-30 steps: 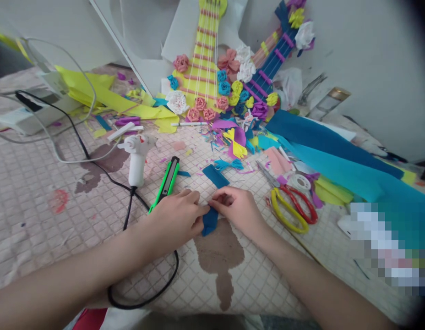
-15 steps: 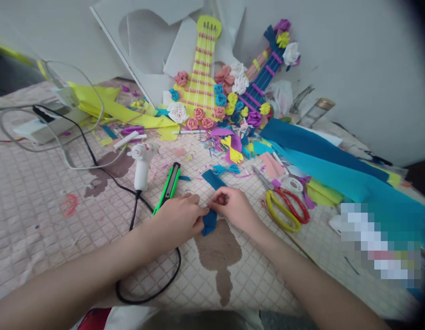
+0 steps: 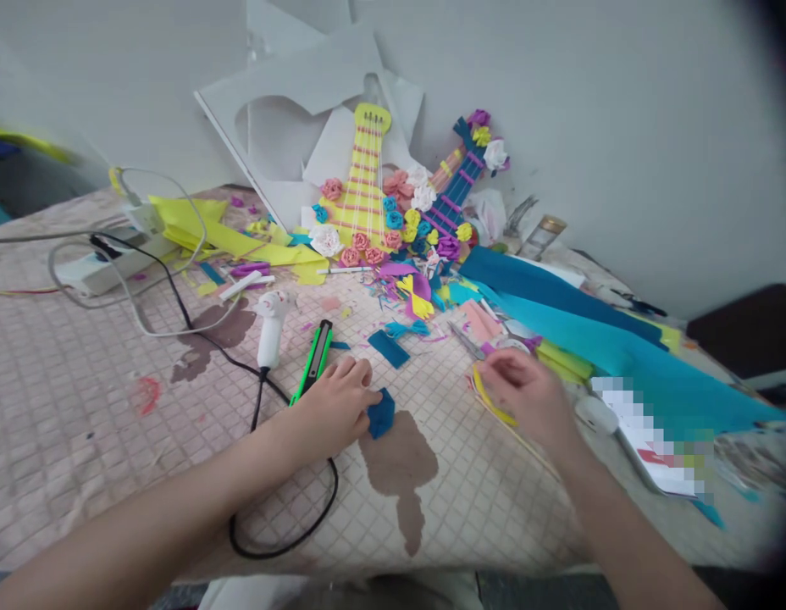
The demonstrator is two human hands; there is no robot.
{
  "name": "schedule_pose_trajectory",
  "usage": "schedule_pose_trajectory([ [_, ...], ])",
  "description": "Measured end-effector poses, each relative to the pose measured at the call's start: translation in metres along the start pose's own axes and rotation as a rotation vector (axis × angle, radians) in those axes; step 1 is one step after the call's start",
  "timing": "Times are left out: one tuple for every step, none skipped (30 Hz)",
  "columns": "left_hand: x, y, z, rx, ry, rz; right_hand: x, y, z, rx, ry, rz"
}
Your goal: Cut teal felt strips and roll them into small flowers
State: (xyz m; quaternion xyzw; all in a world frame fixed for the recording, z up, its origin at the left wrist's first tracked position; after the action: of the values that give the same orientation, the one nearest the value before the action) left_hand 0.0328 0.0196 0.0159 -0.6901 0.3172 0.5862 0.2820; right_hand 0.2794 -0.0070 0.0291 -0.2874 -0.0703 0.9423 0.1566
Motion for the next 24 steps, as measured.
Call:
schedule_pose_trajectory([
  [0.000,0.000,0.000,0.007,0.002,-0.010,-0.025,-0.002,-0.008,-0.015,0.142,-0.107],
  [0.001,0.001,-0.001,0.012,0.003,-0.015,-0.050,-0.004,-0.016,-0.028,0.299,-0.225],
  [0.002,0.001,-0.001,0.017,0.003,-0.017,-0.073,-0.006,-0.026,-0.019,0.364,-0.287],
  [0.004,0.000,0.000,0.022,0.001,-0.014,-0.095,-0.008,-0.037,-0.011,0.402,-0.327],
  [0.005,0.000,0.000,0.029,0.007,-0.018,-0.115,-0.010,-0.049,-0.001,0.436,-0.337],
  [0.007,-0.001,0.001,0.037,0.010,-0.026,-0.132,-0.011,-0.061,0.016,0.466,-0.329],
  [0.009,-0.002,0.002,0.045,0.010,-0.037,-0.148,-0.011,-0.073,0.034,0.492,-0.320],
  [0.011,-0.003,0.004,0.042,0.010,-0.042,-0.161,-0.009,-0.085,0.054,0.514,-0.315],
  [0.013,-0.003,0.005,0.036,0.009,-0.044,-0.171,-0.007,-0.097,0.072,0.533,-0.305],
  [0.014,-0.004,0.006,0.045,0.014,-0.046,-0.179,-0.005,-0.108,0.087,0.552,-0.291],
  [0.015,-0.005,0.007,0.056,0.017,-0.061,-0.183,-0.002,-0.118,0.102,0.571,-0.274],
  [0.015,-0.005,0.008,0.067,0.015,-0.074,-0.186,0.000,-0.126,0.116,0.587,-0.255],
  [0.015,-0.005,0.009,0.064,0.014,-0.088,-0.187,0.002,-0.134,0.125,0.601,-0.237],
  [0.015,-0.005,0.009,0.066,0.014,-0.091,-0.186,0.003,-0.139,0.129,0.612,-0.215],
  [0.014,-0.006,0.009,0.067,0.014,-0.097,-0.183,0.004,-0.144,0.128,0.621,-0.193],
  [0.014,-0.006,0.010,0.068,0.014,-0.101,-0.181,0.005,-0.147,0.123,0.630,-0.174],
  [0.014,-0.006,0.010,0.071,0.014,-0.103,-0.178,0.005,-0.148,0.116,0.638,-0.158],
  [0.014,-0.006,0.009,0.075,0.014,-0.103,-0.176,0.005,-0.149,0.110,0.646,-0.147],
  [0.014,-0.007,0.009,0.076,0.013,-0.103,-0.175,0.005,-0.149,0.105,0.655,-0.141],
  [0.014,-0.007,0.009,0.080,0.012,-0.100,-0.175,0.006,-0.148,0.104,0.664,-0.141],
  [0.014,-0.008,0.009,0.082,0.012,-0.099,-0.176,0.007,-0.148,0.107,0.672,-0.145],
  [0.014,-0.008,0.009,0.079,0.011,-0.103,-0.178,0.008,-0.147,0.112,0.679,-0.155],
  [0.014,-0.008,0.009,0.071,0.011,-0.112,-0.181,0.010,-0.146,0.121,0.683,-0.169],
  [0.013,-0.008,0.010,0.063,0.010,-0.122,-0.186,0.013,-0.145,0.131,0.684,-0.187],
])
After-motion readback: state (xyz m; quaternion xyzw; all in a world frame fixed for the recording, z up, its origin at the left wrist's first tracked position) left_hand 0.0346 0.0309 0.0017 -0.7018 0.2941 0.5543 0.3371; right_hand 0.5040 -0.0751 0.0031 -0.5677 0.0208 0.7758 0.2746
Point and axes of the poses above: each hand's wrist, its own y-axis away from the middle knuckle, its own x-axis out of the palm, z = x × y, the point moved 5 cm from there along -y, towards the middle knuckle, and after that the axes turned 7 degrees about -y, right-handed, at the moved point
